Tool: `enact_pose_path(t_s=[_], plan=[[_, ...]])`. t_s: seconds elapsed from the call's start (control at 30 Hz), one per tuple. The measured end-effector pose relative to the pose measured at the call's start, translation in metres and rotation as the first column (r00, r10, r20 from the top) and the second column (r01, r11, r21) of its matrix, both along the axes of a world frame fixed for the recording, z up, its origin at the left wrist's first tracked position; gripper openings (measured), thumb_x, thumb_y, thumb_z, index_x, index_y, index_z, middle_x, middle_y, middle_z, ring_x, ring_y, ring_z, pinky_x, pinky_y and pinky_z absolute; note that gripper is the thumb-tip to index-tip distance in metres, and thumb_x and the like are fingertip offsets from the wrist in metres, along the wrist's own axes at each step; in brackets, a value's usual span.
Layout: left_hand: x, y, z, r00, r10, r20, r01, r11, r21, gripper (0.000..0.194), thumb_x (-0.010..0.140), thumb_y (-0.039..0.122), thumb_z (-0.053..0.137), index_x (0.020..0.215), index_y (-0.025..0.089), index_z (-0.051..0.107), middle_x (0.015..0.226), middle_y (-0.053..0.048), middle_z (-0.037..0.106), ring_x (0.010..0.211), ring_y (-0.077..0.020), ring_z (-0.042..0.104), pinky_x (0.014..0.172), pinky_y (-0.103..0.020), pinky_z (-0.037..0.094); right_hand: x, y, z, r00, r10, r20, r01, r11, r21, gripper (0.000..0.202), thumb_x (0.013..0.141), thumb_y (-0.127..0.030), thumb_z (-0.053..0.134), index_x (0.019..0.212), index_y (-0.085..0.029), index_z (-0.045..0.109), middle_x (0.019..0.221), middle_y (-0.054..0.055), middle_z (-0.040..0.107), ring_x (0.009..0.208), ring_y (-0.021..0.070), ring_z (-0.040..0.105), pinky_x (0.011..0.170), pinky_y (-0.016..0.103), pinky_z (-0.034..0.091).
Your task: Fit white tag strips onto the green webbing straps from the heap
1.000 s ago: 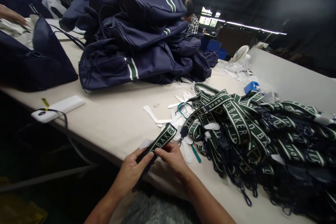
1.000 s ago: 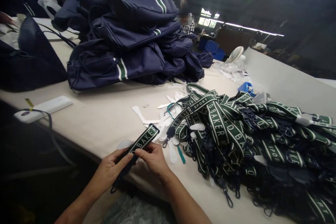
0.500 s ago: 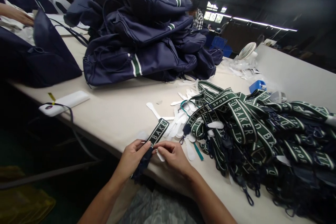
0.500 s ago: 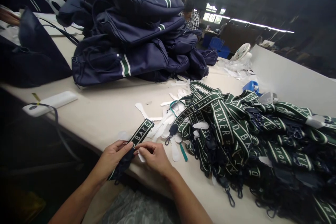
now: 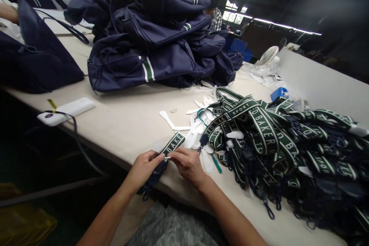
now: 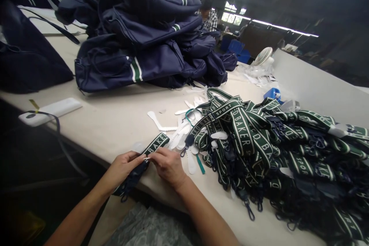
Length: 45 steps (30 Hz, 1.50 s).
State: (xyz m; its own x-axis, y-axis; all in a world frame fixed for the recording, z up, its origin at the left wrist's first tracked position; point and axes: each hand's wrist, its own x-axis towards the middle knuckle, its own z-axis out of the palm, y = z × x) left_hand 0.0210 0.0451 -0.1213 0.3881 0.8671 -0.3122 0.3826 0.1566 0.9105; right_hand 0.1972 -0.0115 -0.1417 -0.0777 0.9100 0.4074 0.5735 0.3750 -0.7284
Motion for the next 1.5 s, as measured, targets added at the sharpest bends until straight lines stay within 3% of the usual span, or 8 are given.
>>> enact_pose_path(t_s=[0.1, 0.2, 0.4, 0.67, 1.0, 1.1, 1.3, 1.5], plan=[[0.001, 0.002, -0.005, 0.991, -0.050, -0.121, 0.064, 0.991, 0.113, 0.042, 0.081, 0.056, 0.056, 0.089, 0.018, 0.072, 0.083, -0.005, 0.073, 0.083, -0.0261, 0.065, 0.072, -0.032, 0.046, -0.008, 0.008, -0.001, 1.000, 0.009, -0.016, -0.007, 0.995, 0.095, 0.027, 0.097, -0.026, 0.049, 0.096, -0.022, 0.076, 0.105, 0.009, 0.068, 0.085, 0.0145, 0.064, 0.075, 0.024, 0.049], [0.002, -0.001, -0.007, 0.971, -0.045, -0.234, 0.101, 0.967, 0.233, 0.037, 0.084, 0.053, 0.051, 0.089, 0.022, 0.071, 0.080, -0.003, 0.071, 0.079, -0.0251, 0.064, 0.072, -0.033, 0.045, -0.014, 0.019, -0.008, 0.968, -0.038, -0.250, 0.034, 0.999, -0.021, 0.019, 0.091, -0.027, 0.059, 0.088, -0.020, 0.076, 0.119, 0.010, 0.065, 0.092, 0.0159, 0.065, 0.082, 0.026, 0.051], [0.011, -0.011, -0.020, 0.973, 0.117, -0.197, -0.001, 0.861, 0.508, 0.033, 0.086, 0.043, 0.041, 0.084, 0.020, 0.064, 0.091, -0.009, 0.065, 0.092, -0.0273, 0.061, 0.087, -0.039, 0.045, -0.016, 0.028, -0.019, 0.773, -0.086, -0.629, -0.091, 0.965, -0.244, 0.013, 0.081, -0.031, 0.070, 0.077, -0.021, 0.076, 0.093, 0.004, 0.071, 0.092, 0.0175, 0.066, 0.089, 0.029, 0.051], [0.009, -0.010, -0.035, 0.909, 0.410, -0.079, -0.304, 0.781, 0.546, 0.024, 0.087, 0.044, 0.054, 0.096, 0.024, 0.062, 0.084, -0.001, 0.070, 0.076, -0.0191, 0.066, 0.071, -0.027, 0.047, -0.027, 0.028, -0.010, 0.638, -0.232, -0.734, -0.160, 0.893, -0.421, 0.020, 0.075, -0.037, 0.072, 0.075, -0.018, 0.075, 0.089, 0.001, 0.069, 0.039, 0.0042, 0.043, 0.033, 0.020, 0.030], [0.008, -0.008, -0.036, 0.940, 0.342, 0.019, -0.282, 0.742, 0.609, 0.015, 0.090, 0.036, 0.059, 0.087, 0.024, 0.067, 0.086, 0.001, 0.069, 0.081, -0.0145, 0.064, 0.078, -0.022, 0.048, -0.044, 0.032, -0.010, 0.773, -0.411, -0.483, 0.199, 0.880, -0.431, 0.011, 0.074, -0.026, 0.072, 0.065, -0.020, 0.075, 0.065, -0.001, 0.071, 0.064, 0.0137, 0.063, 0.063, 0.023, 0.047], [0.009, -0.004, -0.034, 0.966, 0.254, 0.049, -0.197, 0.600, 0.776, 0.009, 0.091, 0.023, 0.059, 0.088, 0.019, 0.066, 0.086, -0.002, 0.067, 0.081, -0.0151, 0.063, 0.081, -0.025, 0.049, -0.046, 0.034, -0.007, 0.791, -0.467, -0.395, 0.264, 0.843, -0.468, 0.008, 0.072, -0.023, 0.071, 0.066, -0.020, 0.076, 0.067, 0.000, 0.073, 0.067, 0.0151, 0.066, 0.065, 0.023, 0.047], [0.001, 0.010, -0.036, 0.985, 0.138, -0.103, 0.089, 0.105, 0.991, 0.018, 0.082, 0.001, 0.065, 0.096, 0.011, 0.067, 0.086, -0.009, 0.070, 0.079, -0.0202, 0.066, 0.081, -0.032, 0.051, -0.041, 0.048, -0.009, 0.756, -0.553, -0.351, 0.264, 0.748, -0.610, 0.004, 0.058, -0.017, 0.070, 0.055, -0.018, 0.070, 0.056, -0.002, 0.065, 0.058, 0.0131, 0.061, 0.055, 0.021, 0.042], [-0.001, 0.017, -0.035, 0.989, 0.009, -0.149, 0.149, 0.004, 0.989, 0.038, 0.076, -0.007, 0.067, 0.109, 0.011, 0.066, 0.089, -0.009, 0.070, 0.078, -0.0196, 0.067, 0.081, -0.032, 0.053, -0.034, 0.051, -0.015, 0.601, -0.579, -0.552, 0.099, 0.739, -0.667, 0.013, 0.052, -0.018, 0.073, 0.050, -0.016, 0.059, 0.049, -0.005, 0.056, 0.048, 0.0072, 0.046, 0.047, 0.019, 0.035]])
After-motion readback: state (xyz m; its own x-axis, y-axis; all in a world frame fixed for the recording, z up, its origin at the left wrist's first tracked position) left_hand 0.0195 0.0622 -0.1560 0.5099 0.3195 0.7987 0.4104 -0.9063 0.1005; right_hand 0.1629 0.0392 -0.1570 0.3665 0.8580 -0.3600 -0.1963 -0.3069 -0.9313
